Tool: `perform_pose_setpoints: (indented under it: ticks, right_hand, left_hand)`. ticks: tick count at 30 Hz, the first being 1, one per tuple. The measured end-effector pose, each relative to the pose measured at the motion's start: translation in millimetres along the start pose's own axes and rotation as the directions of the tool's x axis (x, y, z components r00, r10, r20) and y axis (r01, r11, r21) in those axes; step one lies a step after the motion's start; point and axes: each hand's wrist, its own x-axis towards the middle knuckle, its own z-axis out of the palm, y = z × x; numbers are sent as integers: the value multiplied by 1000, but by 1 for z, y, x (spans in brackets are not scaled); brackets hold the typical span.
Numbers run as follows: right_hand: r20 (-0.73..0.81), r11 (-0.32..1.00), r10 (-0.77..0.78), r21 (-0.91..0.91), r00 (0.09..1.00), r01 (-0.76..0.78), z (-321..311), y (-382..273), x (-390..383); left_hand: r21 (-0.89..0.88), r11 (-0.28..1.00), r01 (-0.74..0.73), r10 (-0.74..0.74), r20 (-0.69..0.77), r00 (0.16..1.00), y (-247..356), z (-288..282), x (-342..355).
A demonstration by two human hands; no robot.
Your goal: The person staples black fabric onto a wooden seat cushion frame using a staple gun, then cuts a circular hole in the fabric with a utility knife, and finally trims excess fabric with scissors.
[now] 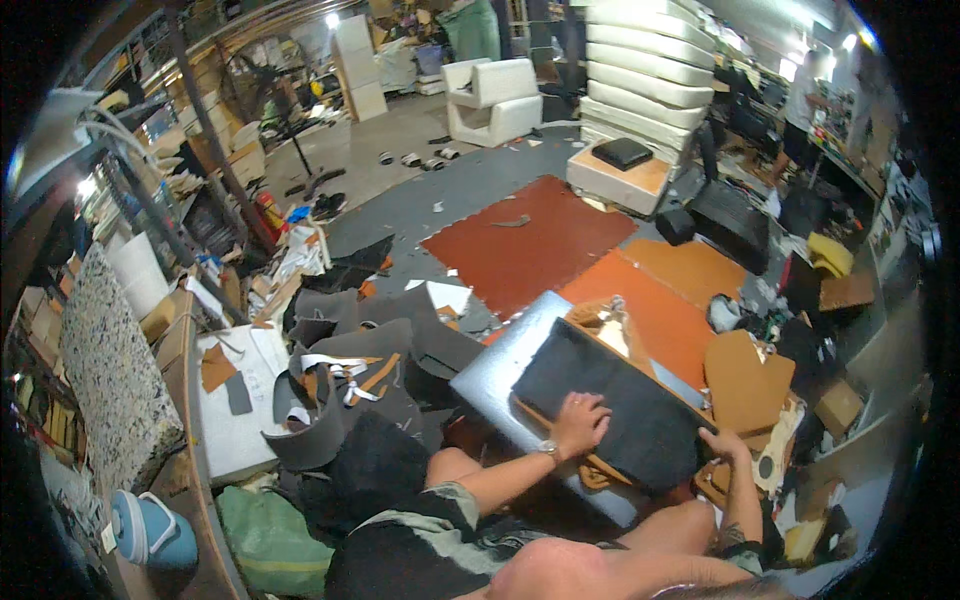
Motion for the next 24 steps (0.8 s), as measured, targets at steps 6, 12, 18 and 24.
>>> perform_pose_setpoints:
  ticks: [6, 12, 18, 24]
  right_hand:
    - [-246, 907, 228, 406, 942, -113, 12, 55, 44]
    - [-873, 963, -162, -39, 460, 267, 32, 97, 40]
    - [-772, 968, -245, -225, 587, 109, 11, -23, -52]
    - [-772, 915, -351, -403, 530, 17, 1, -51, -103]
  left_hand:
    - [-821, 526, 221, -92, 204, 975, 60, -146, 48]
    - [-833, 197, -516, 723, -232, 651, 113, -388, -24]
    - [-683, 312, -660, 756, -242, 608, 109, -430, -105]
    - [-661, 233, -713, 796, -291, 530, 111, -409, -139]
